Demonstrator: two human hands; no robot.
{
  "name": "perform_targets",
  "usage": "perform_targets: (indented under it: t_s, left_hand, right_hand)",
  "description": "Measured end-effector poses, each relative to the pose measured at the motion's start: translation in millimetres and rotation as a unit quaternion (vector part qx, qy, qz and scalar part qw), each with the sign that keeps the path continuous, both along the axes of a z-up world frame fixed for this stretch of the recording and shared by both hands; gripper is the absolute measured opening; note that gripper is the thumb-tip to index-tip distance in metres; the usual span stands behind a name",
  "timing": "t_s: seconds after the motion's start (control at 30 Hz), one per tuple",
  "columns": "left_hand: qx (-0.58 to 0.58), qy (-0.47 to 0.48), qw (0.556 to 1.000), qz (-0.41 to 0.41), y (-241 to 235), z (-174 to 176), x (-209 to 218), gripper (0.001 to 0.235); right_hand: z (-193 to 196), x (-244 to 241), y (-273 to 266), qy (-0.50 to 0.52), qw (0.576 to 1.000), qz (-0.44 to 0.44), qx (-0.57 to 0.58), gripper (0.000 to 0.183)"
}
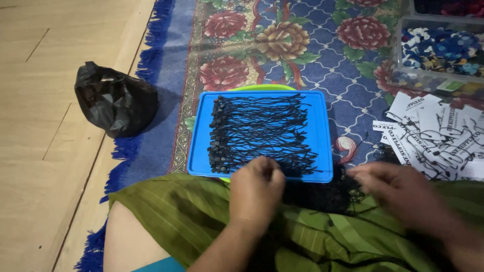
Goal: The person sits on a patterned rug and repeatedly picks up black cable ties from a blue tray, manipulates them with both hands, and places them back onto the tray. Nearby, a black plastic bag and a container of colorful beads are visible.
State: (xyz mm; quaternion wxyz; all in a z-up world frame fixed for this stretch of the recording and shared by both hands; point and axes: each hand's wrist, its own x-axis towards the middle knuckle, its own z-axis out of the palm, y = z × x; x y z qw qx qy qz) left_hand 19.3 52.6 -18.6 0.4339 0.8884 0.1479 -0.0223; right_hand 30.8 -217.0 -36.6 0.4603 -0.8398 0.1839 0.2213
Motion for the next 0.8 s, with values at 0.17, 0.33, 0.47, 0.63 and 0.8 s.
perform_targets:
  t_s: [0.17, 0.33, 0.47, 0.63, 0.8]
  left_hand:
    - [-0.006, -0.024, 0.998, 0.055, 18.9, -0.4, 5.7, 0.015]
    - [0.011, -0.071, 0.995, 0.069, 39.5, -10.0, 13.3, 0.011]
    - [-0.005, 0.02, 0.995, 0.093, 53.2, 1.8, 24.0, 0.017]
    - [0.012, 0.034, 0.995, 0.09, 80.1, -5.3, 44.3, 0.019]
    - [0.166, 0.036, 0.984, 0.047, 112.9, -26.3, 71.3, 0.014]
  right_hand:
    - [12.8, 4.5, 13.3, -0.035, 0.997, 0.015, -0.064, 0.03]
    - [10.7, 5.7, 21.6, -0.136, 0.975, 0.079, -0.16, 0.029]
    - [8.2, 12.2, 31.4, -0.221, 0.949, 0.126, -0.188, 0.025]
    - [8.8, 24.9, 53.1, -0.277, 0.942, 0.13, -0.134, 0.021]
    - [2.1, 49.5, 74.4, -0.3, 0.925, 0.149, -0.181, 0.015]
